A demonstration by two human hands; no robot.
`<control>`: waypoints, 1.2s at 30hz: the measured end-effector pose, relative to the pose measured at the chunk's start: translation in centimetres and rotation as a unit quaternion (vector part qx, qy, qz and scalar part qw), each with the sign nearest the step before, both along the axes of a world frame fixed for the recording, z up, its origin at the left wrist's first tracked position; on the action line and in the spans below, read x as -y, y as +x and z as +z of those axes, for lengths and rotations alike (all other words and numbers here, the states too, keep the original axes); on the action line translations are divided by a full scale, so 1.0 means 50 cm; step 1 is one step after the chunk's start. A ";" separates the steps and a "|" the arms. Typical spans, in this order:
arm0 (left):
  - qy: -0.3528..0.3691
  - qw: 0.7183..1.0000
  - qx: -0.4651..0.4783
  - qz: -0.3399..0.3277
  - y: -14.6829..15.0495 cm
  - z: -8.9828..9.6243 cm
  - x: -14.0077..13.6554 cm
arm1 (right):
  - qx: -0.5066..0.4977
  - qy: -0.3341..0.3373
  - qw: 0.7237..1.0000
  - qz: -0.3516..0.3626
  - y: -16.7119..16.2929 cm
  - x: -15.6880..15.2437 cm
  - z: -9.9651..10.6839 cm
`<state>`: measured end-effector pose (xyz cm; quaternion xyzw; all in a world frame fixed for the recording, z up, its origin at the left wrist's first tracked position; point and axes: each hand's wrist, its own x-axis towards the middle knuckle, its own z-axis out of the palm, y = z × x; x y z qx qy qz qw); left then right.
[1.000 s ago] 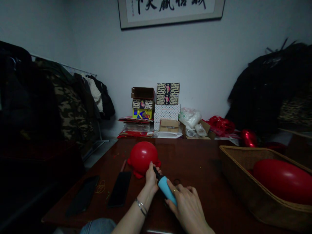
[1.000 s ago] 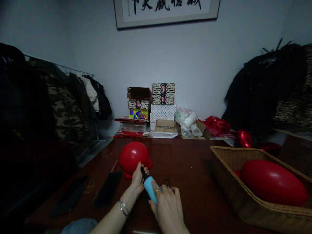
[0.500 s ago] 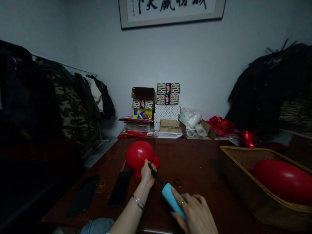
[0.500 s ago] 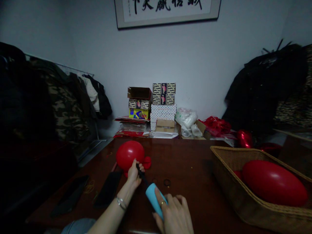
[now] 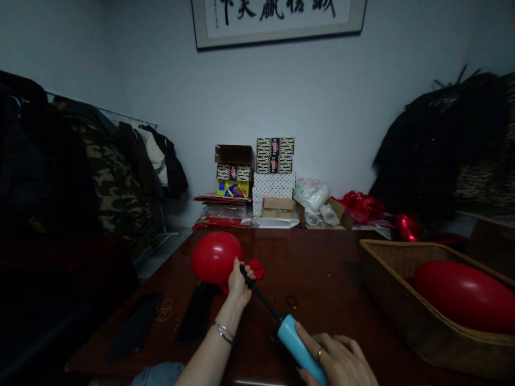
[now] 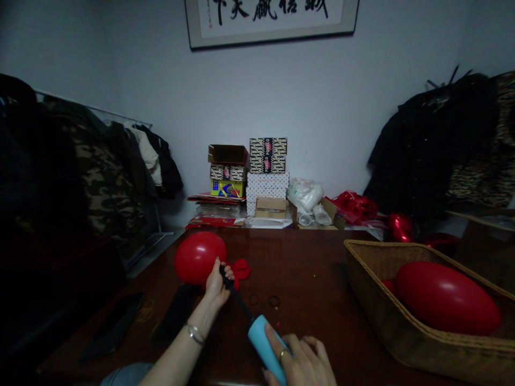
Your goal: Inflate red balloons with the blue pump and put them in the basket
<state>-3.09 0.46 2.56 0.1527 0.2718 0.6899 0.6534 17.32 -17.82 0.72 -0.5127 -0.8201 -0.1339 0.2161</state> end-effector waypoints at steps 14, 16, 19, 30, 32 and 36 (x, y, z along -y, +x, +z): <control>-0.015 1.000 -0.015 0.003 0.036 -0.004 0.022 | -0.048 -0.057 0.995 -0.065 -0.053 -0.030 0.030; -0.018 1.000 -0.021 0.004 0.044 -0.007 0.027 | -0.057 -0.074 0.993 -0.075 -0.066 -0.038 0.037; -0.032 0.999 -0.026 -0.003 0.054 -0.014 0.035 | -0.062 -0.087 0.990 -0.087 -0.084 -0.053 0.045; -0.039 0.999 -0.010 -0.007 0.055 -0.019 0.037 | -0.057 -0.057 0.991 -0.105 -0.108 -0.082 0.042; -0.031 0.999 -0.005 -0.003 0.052 -0.017 0.035 | -0.053 -0.047 0.992 -0.107 -0.111 -0.081 0.043; -0.029 0.999 0.009 -0.008 0.049 -0.017 0.033 | -0.054 -0.050 0.991 -0.109 -0.115 -0.080 0.042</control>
